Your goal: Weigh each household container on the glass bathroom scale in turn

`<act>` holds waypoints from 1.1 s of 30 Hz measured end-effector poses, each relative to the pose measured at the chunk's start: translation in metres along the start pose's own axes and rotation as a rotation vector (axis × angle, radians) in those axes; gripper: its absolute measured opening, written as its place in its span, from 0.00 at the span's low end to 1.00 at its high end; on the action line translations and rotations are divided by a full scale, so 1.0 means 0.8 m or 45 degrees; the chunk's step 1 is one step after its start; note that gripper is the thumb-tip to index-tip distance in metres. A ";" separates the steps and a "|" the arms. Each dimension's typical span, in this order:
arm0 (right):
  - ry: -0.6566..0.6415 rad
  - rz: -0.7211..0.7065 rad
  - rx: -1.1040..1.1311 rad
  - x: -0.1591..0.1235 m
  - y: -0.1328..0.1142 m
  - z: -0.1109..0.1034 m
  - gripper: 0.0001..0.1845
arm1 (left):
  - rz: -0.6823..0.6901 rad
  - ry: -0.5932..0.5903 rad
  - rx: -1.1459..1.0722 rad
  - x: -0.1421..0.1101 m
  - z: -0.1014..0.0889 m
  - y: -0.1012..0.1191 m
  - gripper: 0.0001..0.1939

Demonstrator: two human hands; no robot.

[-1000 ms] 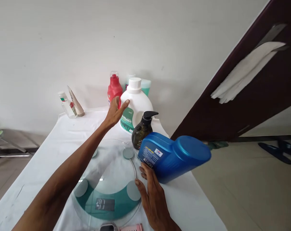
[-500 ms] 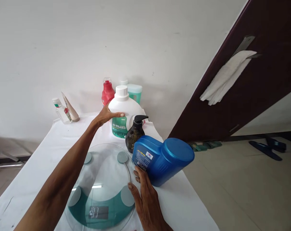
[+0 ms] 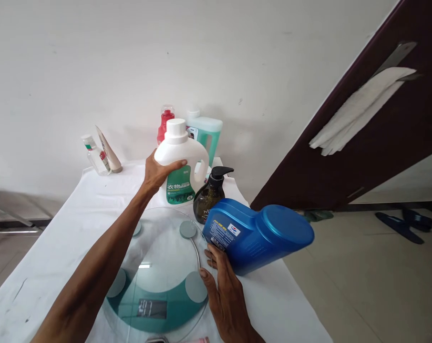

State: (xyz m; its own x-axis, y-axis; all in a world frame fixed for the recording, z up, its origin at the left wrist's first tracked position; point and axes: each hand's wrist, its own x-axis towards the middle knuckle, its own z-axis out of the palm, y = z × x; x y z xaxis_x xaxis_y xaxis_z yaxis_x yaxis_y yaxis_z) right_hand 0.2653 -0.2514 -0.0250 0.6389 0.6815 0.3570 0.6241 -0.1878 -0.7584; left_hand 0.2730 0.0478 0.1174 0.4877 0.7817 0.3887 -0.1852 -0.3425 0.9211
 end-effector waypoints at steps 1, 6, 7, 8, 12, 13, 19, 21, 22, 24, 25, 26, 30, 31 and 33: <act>-0.004 -0.001 0.001 -0.001 0.000 0.001 0.23 | 0.014 0.050 0.029 -0.003 -0.009 0.001 0.38; 0.019 -0.040 0.008 -0.002 0.002 0.004 0.24 | 0.144 0.242 0.199 -0.016 -0.068 0.017 0.37; 0.023 -0.041 0.016 -0.001 0.001 0.004 0.24 | 0.174 0.263 0.220 -0.019 -0.080 0.024 0.36; 0.023 -0.035 0.027 0.000 0.000 0.004 0.24 | 0.205 0.278 0.238 -0.022 -0.090 0.031 0.35; 0.016 -0.002 0.086 0.006 -0.004 0.002 0.23 | 0.338 0.307 0.263 -0.049 -0.123 0.066 0.32; 0.016 0.004 0.097 0.007 -0.005 0.002 0.24 | 0.357 0.305 0.249 -0.060 -0.128 0.075 0.32; -0.008 -0.002 0.112 0.009 -0.008 0.001 0.26 | 0.249 0.169 0.127 -0.142 -0.132 0.096 0.28; -0.014 -0.018 0.110 0.008 -0.007 0.001 0.27 | 0.195 0.126 0.105 -0.166 -0.126 0.097 0.29; -0.014 -0.031 0.107 0.008 -0.007 0.001 0.28 | 0.174 0.106 0.106 -0.176 -0.122 0.097 0.30; -0.006 -0.057 0.097 0.007 -0.005 0.002 0.29 | 0.142 0.074 0.134 -0.189 -0.115 0.100 0.31; -0.003 -0.064 0.090 0.006 -0.004 0.002 0.30 | 0.126 0.063 0.159 -0.192 -0.111 0.102 0.32; 0.000 -0.068 0.083 0.006 -0.003 0.002 0.30 | 0.111 0.057 0.189 -0.194 -0.108 0.105 0.33; 0.004 -0.079 0.057 0.005 -0.002 0.004 0.31 | 0.062 0.046 0.269 -0.192 -0.103 0.112 0.39; 0.010 -0.086 0.051 0.005 -0.002 0.004 0.31 | 0.062 0.027 0.271 -0.191 -0.103 0.112 0.39; 0.021 -0.095 0.039 0.005 -0.002 0.005 0.31 | 0.093 -0.033 0.255 -0.189 -0.106 0.109 0.36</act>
State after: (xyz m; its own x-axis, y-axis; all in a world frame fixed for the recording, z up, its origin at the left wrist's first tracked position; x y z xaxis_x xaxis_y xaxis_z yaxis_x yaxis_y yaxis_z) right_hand 0.2654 -0.2458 -0.0246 0.5986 0.6810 0.4218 0.6564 -0.1152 -0.7456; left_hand 0.1106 -0.0560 0.1412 0.5018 0.7382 0.4509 -0.0486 -0.4964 0.8667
